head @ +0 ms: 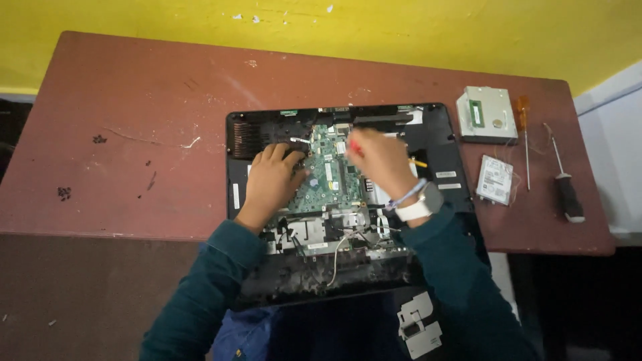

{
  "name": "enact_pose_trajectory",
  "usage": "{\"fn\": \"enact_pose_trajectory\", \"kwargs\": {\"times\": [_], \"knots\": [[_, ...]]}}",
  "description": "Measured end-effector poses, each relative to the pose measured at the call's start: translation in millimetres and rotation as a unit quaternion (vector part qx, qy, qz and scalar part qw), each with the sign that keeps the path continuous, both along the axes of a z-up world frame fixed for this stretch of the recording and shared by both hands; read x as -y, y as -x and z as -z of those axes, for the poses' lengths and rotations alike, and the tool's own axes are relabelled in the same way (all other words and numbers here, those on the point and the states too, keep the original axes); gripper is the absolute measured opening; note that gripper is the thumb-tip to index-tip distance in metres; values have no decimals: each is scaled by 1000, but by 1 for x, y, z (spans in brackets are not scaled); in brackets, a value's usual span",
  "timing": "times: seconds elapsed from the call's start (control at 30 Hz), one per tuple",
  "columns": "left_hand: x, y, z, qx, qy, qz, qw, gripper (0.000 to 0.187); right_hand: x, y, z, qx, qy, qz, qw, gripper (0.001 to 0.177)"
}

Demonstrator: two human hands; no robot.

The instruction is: Disassembling and repairing internal laptop components using a screwdriver.

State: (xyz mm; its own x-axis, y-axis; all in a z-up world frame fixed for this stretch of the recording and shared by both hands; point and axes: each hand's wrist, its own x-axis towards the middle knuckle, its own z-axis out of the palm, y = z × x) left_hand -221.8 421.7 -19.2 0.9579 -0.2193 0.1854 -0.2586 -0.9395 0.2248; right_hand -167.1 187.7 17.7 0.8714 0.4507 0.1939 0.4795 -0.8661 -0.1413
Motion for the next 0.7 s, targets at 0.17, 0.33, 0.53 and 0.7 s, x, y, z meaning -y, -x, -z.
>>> {"fn": "enact_pose_trajectory", "kwargs": {"times": [0.17,0.33,0.53,0.7], "knots": [[-1,-3,4,-6,11,-4,1000,36,4,5,16,-62,65,-25,996,12],[0,-1,1,-13,11,-4,1000,37,7,6,21,-60,72,-43,995,12],[-4,-4,1,12,9,-6,1000,35,-1,-1,5,-21,-79,-19,996,12],[-3,0,3,4,25,-3,1000,35,17,-9,12,-22,-182,104,977,13]]}}
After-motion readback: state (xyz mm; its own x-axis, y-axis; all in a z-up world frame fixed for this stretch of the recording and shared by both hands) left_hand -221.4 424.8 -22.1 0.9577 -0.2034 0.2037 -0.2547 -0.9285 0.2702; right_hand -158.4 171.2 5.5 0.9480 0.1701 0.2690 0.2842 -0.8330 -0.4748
